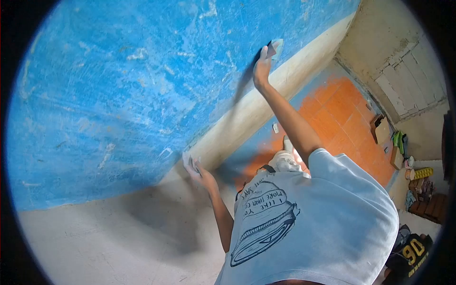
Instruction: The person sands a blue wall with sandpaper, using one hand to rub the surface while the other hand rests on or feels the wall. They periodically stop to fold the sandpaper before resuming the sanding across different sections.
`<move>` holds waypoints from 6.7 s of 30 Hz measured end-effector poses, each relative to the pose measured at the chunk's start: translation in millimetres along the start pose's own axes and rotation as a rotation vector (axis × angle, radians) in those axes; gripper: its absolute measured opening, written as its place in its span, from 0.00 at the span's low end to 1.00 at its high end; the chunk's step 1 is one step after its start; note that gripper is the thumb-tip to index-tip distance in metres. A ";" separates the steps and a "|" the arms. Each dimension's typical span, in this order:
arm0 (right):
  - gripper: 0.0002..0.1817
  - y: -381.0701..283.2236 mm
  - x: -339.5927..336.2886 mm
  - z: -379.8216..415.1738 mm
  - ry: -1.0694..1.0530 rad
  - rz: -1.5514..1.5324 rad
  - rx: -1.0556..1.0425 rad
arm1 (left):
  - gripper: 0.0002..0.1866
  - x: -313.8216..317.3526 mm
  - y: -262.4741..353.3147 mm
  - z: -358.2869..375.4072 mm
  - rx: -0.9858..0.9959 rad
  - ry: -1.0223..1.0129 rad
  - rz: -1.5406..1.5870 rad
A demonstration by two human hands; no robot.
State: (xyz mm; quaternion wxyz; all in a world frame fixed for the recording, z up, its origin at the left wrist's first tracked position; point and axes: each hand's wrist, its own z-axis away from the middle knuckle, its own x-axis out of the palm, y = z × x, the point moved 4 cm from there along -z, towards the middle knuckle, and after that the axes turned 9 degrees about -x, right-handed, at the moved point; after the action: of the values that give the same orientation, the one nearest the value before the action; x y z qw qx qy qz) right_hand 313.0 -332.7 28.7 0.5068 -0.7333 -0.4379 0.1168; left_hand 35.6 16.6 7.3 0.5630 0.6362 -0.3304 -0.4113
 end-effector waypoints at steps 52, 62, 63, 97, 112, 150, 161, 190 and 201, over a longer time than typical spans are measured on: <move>0.38 88.1 -115.4 -96.2 -0.069 0.206 0.171 | 0.47 326.5 19.0 -13.6 -0.352 0.028 0.133; 0.35 168.8 -222.5 -304.8 0.061 0.004 0.138 | 0.45 341.8 19.1 -12.8 -0.292 0.143 0.298; 0.35 141.5 -208.8 -298.4 0.098 0.130 0.026 | 0.45 341.0 21.5 -13.0 -0.260 0.181 0.298; 0.37 -88.5 -8.2 -128.6 0.074 0.080 -0.444 | 0.42 89.9 129.7 -55.2 0.295 0.322 -0.531; 0.41 -162.4 55.6 -70.6 0.084 0.099 -0.477 | 0.47 4.5 92.6 -62.6 0.250 0.305 -0.450; 0.46 -104.1 47.8 82.6 -0.302 0.372 -0.339 | 0.43 5.8 66.1 -42.2 0.109 0.219 -0.271; 0.52 -98.7 31.4 96.0 -0.464 0.110 -0.308 | 0.45 102.1 64.0 -38.7 0.046 0.201 -0.154; 0.41 20.7 -114.0 -128.5 -0.124 0.189 -0.040 | 0.44 231.2 16.7 -40.8 -0.278 0.234 0.410; 0.39 105.8 -189.6 -271.0 -0.105 -0.132 0.163 | 0.44 256.7 23.3 -29.7 -0.270 0.336 0.515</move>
State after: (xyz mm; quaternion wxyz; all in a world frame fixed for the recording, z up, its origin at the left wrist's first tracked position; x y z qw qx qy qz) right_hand 423.3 -661.5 11.9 0.5476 -0.6523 -0.5002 0.1566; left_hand 177.1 -200.4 -7.7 0.7743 0.5101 -0.3255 -0.1851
